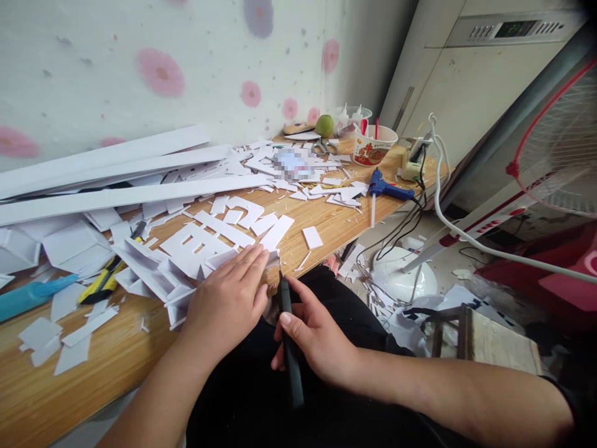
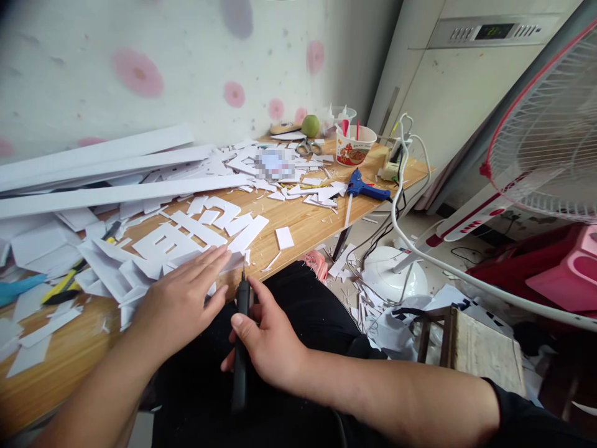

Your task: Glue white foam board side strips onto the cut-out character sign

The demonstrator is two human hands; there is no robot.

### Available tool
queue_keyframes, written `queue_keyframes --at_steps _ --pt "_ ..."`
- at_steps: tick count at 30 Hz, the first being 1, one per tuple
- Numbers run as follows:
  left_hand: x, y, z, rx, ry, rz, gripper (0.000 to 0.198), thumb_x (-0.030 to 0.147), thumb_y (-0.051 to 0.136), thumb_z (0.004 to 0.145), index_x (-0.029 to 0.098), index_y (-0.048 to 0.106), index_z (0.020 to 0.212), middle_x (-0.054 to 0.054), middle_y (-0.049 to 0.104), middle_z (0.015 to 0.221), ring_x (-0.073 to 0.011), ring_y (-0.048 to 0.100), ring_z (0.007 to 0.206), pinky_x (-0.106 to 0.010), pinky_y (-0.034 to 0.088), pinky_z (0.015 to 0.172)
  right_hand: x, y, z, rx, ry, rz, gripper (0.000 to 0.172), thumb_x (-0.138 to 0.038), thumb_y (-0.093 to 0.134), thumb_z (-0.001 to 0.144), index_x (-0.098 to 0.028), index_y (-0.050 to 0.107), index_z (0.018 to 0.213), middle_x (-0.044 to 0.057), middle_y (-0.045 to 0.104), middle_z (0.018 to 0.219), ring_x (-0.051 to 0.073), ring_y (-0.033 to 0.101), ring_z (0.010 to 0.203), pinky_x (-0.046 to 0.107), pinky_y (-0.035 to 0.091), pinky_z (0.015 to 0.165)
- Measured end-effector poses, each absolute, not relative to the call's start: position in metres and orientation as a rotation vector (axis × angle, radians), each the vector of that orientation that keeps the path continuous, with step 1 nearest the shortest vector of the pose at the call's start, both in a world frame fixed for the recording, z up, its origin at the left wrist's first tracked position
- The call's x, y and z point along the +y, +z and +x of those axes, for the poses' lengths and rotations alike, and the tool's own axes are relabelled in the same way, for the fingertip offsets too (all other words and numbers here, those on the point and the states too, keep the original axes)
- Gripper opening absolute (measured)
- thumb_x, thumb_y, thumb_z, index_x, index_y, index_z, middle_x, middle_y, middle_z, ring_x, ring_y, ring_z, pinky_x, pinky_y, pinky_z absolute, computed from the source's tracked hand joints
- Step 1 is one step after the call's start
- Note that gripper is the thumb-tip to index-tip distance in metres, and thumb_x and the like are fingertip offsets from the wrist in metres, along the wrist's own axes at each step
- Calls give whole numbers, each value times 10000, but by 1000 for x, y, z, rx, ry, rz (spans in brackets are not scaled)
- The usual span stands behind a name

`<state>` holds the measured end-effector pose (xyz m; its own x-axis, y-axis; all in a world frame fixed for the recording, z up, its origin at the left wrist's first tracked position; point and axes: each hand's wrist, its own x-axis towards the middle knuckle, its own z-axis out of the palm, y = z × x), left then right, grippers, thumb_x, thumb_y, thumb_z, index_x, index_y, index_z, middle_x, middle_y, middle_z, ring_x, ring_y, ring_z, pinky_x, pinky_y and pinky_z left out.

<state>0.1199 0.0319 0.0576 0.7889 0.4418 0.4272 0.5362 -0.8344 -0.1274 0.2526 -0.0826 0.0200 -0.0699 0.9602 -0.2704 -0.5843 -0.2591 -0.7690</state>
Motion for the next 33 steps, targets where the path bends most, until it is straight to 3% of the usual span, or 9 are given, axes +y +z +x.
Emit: queue_keyframes --at_steps 13,21,33 --pt "31 58 120 -745 -575 -2725 455 171 488 858 48 549 1292 -161 590 1336 -289 589 1205 -450 532 988 -78 13 254 -531 1684 -963 871 -482 706 796 -238 198 1460 -94 559 661 131 617 446 272 533 442" --pt "31 59 120 -741 -555 -2717 438 162 464 868 45 559 1279 -168 597 1325 -287 596 1197 -448 539 976 -80 19 254 -606 1630 -905 831 -492 688 817 -294 199 1460 -76 569 750 118 637 485 291 554 507" --pt "31 57 119 -738 -568 -2708 444 179 471 867 46 561 1281 -154 598 1328 -276 595 1198 -436 530 993 -77 10 255 -575 1649 -944 905 -539 715 780 -270 185 1462 -87 557 699 119 611 451 286 540 475"
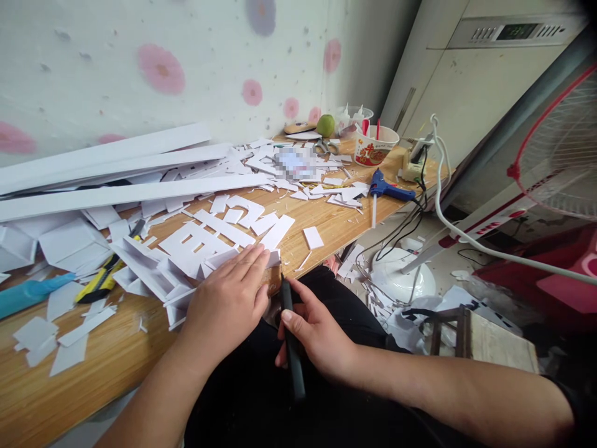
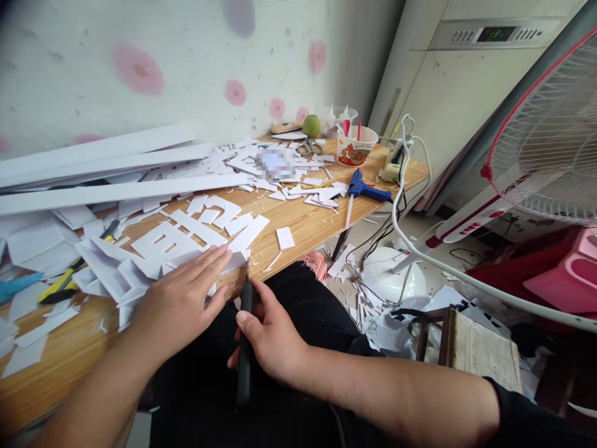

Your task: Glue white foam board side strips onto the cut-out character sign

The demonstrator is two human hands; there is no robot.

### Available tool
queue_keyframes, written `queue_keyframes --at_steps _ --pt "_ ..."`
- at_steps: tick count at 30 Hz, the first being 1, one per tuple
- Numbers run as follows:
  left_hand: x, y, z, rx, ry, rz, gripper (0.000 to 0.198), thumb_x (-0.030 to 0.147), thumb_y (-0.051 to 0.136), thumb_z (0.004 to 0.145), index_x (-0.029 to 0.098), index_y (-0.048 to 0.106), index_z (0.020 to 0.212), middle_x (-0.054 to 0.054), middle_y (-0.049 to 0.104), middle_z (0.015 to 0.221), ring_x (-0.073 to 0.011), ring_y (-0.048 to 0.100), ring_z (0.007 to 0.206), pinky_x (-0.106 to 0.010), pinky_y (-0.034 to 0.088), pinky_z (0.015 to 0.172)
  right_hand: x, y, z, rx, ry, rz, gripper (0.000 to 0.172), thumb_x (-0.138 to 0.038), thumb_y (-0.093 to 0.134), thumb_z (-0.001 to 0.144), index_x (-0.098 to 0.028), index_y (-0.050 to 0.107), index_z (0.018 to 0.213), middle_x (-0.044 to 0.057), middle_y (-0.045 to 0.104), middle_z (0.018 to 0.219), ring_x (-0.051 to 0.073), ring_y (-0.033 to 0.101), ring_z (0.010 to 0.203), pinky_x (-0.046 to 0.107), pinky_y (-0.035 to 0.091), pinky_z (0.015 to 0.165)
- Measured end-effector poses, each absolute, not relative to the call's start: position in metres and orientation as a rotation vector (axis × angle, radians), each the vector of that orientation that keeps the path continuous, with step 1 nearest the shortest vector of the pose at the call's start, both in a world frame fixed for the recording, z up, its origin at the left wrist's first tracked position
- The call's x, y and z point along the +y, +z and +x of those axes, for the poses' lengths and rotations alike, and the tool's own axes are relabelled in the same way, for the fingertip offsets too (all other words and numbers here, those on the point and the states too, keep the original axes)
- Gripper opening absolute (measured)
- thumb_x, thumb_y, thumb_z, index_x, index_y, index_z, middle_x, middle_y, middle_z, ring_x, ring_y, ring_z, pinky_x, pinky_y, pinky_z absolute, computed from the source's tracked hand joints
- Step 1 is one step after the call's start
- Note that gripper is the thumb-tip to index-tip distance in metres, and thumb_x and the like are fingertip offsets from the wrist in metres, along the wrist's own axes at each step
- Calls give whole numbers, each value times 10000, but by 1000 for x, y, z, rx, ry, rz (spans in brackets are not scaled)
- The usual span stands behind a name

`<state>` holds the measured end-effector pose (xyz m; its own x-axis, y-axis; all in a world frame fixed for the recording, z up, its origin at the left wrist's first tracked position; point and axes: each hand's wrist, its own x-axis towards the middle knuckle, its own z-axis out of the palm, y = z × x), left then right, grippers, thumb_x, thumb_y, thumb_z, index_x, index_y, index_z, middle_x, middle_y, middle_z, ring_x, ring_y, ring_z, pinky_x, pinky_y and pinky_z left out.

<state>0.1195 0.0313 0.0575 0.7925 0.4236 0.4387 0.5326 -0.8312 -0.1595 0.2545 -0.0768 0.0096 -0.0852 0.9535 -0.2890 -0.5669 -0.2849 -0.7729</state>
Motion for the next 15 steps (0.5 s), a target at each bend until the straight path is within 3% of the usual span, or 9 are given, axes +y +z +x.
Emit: queue_keyframes --at_steps 5,15 --pt "32 58 120 -744 -551 -2710 442 172 465 867 44 563 1279 -160 599 1324 -283 596 1197 -447 537 982 -79 12 254 -637 1622 -886 883 -563 707 781 -319 187 1452 -79 557 766 110 632 487 292 551 517" --pt "32 57 120 -734 -567 -2717 437 175 477 864 46 568 1271 -158 603 1319 -289 601 1189 -459 546 971 -75 10 255 -574 1666 -944 932 -534 727 763 -280 168 1465 -99 555 685 112 608 437 282 549 477"
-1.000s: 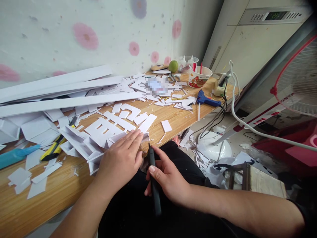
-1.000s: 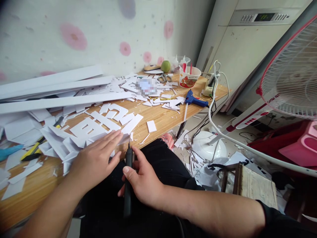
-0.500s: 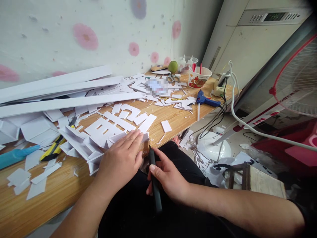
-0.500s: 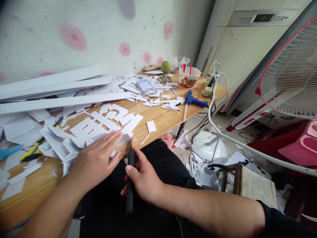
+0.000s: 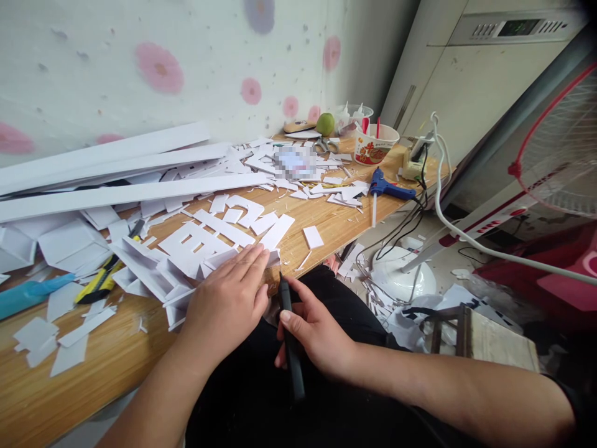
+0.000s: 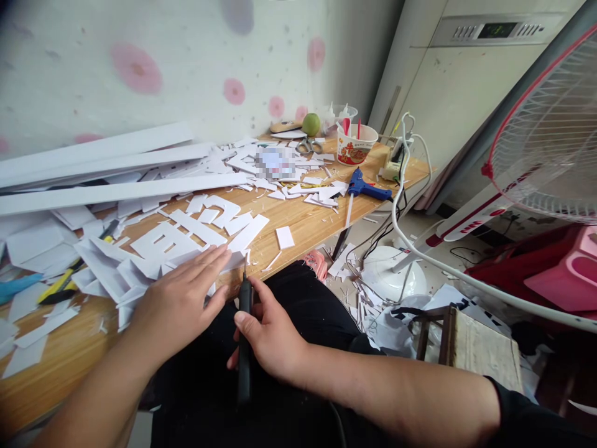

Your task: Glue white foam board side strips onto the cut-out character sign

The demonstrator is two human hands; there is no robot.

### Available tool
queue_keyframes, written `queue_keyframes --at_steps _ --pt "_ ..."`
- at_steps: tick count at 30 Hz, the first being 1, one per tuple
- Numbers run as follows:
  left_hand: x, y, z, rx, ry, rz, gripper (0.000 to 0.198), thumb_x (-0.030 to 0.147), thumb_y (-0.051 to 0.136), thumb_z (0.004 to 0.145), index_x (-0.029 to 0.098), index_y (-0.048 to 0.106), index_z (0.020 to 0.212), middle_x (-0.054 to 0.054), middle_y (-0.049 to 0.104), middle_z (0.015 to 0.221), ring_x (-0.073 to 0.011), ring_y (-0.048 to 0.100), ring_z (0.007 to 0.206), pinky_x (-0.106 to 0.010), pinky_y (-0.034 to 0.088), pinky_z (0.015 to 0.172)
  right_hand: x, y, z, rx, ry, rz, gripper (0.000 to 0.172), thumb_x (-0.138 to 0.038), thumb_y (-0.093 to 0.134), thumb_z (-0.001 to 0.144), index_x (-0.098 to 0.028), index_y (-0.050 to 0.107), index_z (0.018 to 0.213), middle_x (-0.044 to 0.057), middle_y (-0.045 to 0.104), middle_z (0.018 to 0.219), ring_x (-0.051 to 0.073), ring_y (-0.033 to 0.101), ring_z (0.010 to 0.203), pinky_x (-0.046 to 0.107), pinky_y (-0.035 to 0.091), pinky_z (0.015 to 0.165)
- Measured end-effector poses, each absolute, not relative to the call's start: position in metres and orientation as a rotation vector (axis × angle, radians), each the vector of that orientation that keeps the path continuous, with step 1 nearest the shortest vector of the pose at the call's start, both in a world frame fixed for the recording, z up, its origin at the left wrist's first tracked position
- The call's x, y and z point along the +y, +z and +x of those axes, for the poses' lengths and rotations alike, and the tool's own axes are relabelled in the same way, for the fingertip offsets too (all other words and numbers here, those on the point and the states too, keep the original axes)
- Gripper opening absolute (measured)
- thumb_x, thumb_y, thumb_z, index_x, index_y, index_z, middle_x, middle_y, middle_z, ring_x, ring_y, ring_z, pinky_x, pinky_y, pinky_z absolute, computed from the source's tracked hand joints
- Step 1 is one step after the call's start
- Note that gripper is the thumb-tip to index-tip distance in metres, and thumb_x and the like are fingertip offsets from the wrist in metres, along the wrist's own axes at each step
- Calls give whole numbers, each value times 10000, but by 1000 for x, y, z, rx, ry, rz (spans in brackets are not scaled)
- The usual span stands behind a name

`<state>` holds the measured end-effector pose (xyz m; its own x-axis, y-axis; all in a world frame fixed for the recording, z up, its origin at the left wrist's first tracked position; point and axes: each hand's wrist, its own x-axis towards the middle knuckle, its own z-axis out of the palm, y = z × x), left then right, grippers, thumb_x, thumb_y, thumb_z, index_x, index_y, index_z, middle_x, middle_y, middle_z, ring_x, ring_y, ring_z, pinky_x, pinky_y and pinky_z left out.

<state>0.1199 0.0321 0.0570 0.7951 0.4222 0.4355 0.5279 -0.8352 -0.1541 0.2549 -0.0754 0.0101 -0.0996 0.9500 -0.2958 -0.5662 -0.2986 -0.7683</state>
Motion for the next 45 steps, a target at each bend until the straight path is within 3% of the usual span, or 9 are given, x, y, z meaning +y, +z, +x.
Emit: queue_keyframes --at_steps 9,15,22,32,45 --pt "32 57 119 -731 -560 -2711 450 182 476 868 41 553 1288 -153 592 1335 -278 588 1207 -444 535 988 -76 9 254 -571 1661 -969 906 -527 703 781 -251 176 1464 -92 555 663 115 587 413 275 527 444" --pt "32 58 119 -733 -542 -2714 455 176 458 868 43 549 1294 -158 590 1337 -273 586 1210 -436 526 998 -77 15 255 -651 1524 -915 853 -553 685 807 -289 206 1462 -64 550 771 109 632 504 264 524 505" --pt "32 58 119 -742 -543 -2718 453 173 450 865 47 549 1290 -155 582 1348 -269 587 1210 -432 527 994 -76 10 256 -671 1605 -889 814 -532 660 836 -322 182 1460 -79 543 763 101 616 480 266 516 490" --pt "32 58 118 -725 -551 -2720 447 178 471 872 40 543 1292 -172 584 1341 -279 586 1210 -434 521 997 -74 12 256 -579 1655 -987 797 -424 647 856 -294 168 1479 -85 530 692 103 567 416 266 509 447" --pt "32 59 119 -721 -547 -2706 448 184 468 879 42 538 1298 -154 596 1331 -266 592 1199 -422 525 987 -76 24 252 -527 1642 -1146 623 -207 504 924 -268 212 1471 -78 494 684 104 581 429 227 501 405"
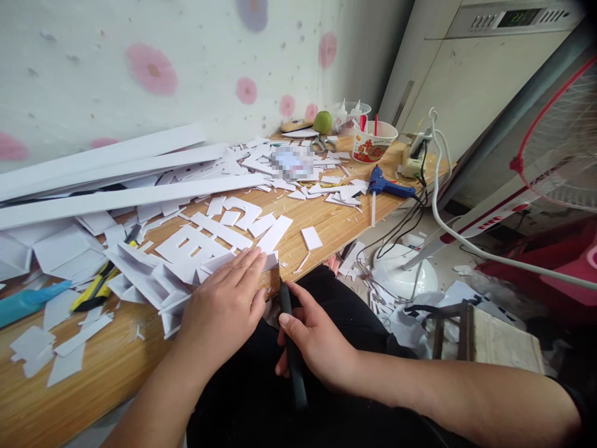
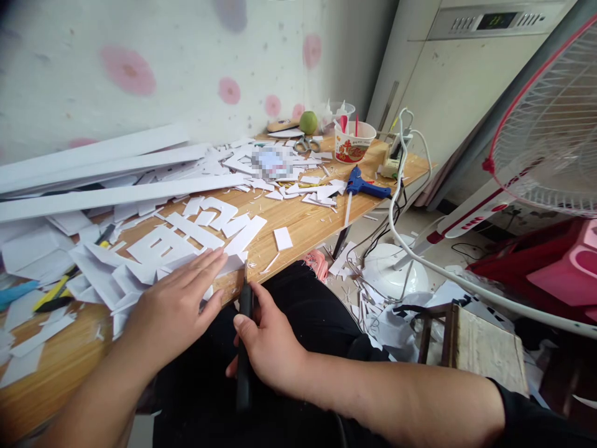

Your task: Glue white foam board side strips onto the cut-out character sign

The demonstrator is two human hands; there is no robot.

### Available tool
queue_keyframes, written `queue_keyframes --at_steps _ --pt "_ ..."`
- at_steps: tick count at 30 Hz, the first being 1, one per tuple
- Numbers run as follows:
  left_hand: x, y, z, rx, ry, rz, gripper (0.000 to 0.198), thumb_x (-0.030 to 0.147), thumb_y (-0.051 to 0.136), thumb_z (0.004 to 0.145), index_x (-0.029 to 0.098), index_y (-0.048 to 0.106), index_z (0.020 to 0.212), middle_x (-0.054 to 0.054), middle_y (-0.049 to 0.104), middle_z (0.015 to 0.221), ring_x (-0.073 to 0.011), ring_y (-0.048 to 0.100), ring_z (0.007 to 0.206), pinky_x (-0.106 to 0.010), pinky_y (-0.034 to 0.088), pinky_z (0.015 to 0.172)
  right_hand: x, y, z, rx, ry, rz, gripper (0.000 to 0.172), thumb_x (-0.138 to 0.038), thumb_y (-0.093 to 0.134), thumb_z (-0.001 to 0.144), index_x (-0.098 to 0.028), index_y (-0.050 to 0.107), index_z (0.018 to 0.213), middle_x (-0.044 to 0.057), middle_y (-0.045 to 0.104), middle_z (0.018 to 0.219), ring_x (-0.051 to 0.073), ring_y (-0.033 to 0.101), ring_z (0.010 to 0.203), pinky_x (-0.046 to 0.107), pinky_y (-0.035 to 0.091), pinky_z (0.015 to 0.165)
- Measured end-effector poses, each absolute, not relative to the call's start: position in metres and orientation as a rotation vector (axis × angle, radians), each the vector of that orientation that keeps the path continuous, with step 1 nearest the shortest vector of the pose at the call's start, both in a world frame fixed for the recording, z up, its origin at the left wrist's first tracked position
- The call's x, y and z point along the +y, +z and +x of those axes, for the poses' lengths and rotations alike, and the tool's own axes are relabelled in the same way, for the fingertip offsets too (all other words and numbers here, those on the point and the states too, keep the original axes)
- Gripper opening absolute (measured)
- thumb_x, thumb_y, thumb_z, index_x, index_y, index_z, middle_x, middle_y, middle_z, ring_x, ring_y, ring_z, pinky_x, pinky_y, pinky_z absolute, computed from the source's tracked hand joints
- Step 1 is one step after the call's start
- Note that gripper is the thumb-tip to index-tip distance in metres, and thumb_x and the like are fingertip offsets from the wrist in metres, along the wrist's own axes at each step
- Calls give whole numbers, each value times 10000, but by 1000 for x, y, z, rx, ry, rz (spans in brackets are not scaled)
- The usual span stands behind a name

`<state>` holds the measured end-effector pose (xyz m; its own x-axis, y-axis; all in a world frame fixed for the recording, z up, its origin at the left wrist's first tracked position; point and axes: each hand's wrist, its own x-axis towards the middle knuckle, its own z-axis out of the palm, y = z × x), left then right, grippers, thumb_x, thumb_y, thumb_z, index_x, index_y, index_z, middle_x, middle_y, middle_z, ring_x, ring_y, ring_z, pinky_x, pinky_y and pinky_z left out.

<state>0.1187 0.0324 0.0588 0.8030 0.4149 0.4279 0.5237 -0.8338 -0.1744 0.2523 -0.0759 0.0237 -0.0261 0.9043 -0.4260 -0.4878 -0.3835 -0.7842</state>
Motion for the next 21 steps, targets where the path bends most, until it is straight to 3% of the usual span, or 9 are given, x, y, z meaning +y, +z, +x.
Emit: queue_keyframes --at_steps 12,21 --pt "32 59 119 -736 -524 -2718 447 181 462 887 64 519 1314 -149 584 1348 -268 583 1213 -430 521 999 -78 27 254 -607 1573 -1008 767 -442 614 872 -304 177 1486 -69 518 755 91 582 438 266 516 462" --pt "32 59 118 -720 -532 -2723 454 179 488 879 46 520 1312 -163 582 1345 -285 587 1204 -444 526 989 -74 22 259 -573 1671 -1119 686 -303 551 908 -279 190 1490 -88 500 690 70 532 369 219 492 392"
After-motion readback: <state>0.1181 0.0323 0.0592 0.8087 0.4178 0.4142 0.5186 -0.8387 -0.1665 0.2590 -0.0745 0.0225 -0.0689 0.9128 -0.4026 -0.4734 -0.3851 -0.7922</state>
